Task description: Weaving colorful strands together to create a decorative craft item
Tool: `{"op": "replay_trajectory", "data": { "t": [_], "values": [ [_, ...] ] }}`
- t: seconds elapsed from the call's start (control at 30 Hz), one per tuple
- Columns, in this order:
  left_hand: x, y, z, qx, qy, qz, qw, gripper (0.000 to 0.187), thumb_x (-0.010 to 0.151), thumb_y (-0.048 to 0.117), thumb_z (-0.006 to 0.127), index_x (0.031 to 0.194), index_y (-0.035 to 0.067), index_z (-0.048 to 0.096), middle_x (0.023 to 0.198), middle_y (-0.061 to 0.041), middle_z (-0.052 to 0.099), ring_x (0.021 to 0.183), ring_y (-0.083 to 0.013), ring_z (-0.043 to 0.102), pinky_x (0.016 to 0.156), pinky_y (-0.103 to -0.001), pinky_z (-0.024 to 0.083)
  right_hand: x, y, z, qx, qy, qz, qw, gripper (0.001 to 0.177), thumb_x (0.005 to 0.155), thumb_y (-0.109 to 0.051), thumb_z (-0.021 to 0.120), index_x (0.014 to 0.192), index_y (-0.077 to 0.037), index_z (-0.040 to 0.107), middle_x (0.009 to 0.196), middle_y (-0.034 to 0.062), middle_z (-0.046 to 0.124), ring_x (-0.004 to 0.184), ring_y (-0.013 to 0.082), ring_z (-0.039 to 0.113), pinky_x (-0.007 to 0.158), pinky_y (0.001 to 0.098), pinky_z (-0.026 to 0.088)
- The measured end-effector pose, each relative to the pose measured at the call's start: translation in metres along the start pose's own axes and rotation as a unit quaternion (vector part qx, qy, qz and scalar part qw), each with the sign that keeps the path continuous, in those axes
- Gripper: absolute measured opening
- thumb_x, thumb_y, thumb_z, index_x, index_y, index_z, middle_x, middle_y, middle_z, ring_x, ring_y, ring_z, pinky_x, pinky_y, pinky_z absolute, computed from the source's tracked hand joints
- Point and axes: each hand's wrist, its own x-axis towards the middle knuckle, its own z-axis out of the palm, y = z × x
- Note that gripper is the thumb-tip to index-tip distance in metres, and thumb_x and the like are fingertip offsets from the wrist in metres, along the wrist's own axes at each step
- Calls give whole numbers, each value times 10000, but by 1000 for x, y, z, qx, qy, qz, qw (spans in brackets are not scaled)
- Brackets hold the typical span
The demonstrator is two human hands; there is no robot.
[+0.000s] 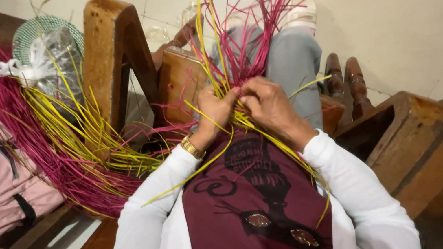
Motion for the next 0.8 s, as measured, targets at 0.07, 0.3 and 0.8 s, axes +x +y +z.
{"op": "replay_trajectory", "data": {
  "t": [0.07,0.3,0.8],
  "values": [
    [-11,24,-1,-6,8,23,1000,133,706,127,785,802,48,739,673,-119,696,618,-160,658,511,-326,512,4,0,4,18,28,-4,999,130,818,-59,656,945,-85,671,852,138,655,849,365,656,741,437,525],
    [-10,28,2,-52,9,54,997,127,688,87,780,783,24,723,670,-121,692,620,-125,610,521,-295,505,7,8,15,31,85,35,995,150,815,-33,663,954,-86,685,819,117,669,827,322,675,729,420,535],
    [-19,18,2,127,105,357,920,151,564,81,764,576,97,615,529,-94,571,541,-341,593,517,-391,491,5,34,26,113,46,41,992,258,768,10,699,1014,-68,714,884,149,684,837,298,663,779,409,520]
  ]
}}
